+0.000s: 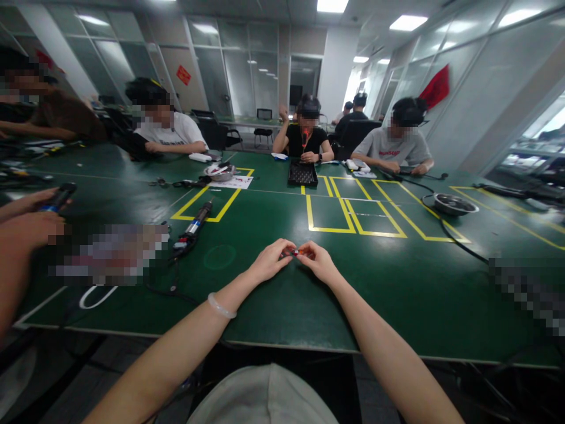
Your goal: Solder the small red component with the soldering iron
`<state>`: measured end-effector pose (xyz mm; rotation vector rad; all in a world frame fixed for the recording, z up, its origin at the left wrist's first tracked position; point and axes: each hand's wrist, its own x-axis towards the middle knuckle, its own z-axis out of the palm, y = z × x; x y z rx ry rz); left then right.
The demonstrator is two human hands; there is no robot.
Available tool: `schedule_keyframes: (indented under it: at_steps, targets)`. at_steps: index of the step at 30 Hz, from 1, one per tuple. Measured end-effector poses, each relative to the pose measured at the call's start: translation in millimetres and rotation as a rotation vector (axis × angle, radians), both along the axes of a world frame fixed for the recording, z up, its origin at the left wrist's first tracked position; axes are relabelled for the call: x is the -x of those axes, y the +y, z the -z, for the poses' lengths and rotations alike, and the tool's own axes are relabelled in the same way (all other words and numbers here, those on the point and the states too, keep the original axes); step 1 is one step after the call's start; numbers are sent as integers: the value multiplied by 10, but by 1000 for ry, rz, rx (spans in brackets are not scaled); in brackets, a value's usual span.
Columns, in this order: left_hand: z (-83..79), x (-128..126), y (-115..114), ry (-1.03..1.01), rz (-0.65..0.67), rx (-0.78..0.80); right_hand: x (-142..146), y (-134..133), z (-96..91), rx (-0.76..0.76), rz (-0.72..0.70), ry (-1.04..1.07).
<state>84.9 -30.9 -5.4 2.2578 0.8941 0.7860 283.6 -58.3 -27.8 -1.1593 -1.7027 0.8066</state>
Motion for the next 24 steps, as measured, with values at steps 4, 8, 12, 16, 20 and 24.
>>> schedule_keyframes:
  at_steps: [4, 8, 12, 16, 20, 24]
  targets:
    - [-107, 121, 75, 11, -102, -90, -19, -5, -6, 2, 14, -10]
    - [-231, 458, 262, 63, -285, -197, -29, -9, -8, 14, 13, -25]
    - [-268, 1060, 475, 341, -567, -268, -29, -9, -11, 16, 10, -23]
    - [-249, 1727, 557, 662, -852, -175, -17, -17, -7, 15, -12, -26]
    - [-191, 2172, 556, 822, -896, 9, -8, -22, 2, 20, -13, -49]
    - [-123, 2301, 600, 856, -880, 44, -9, -14, 19, 32, -13, -58]
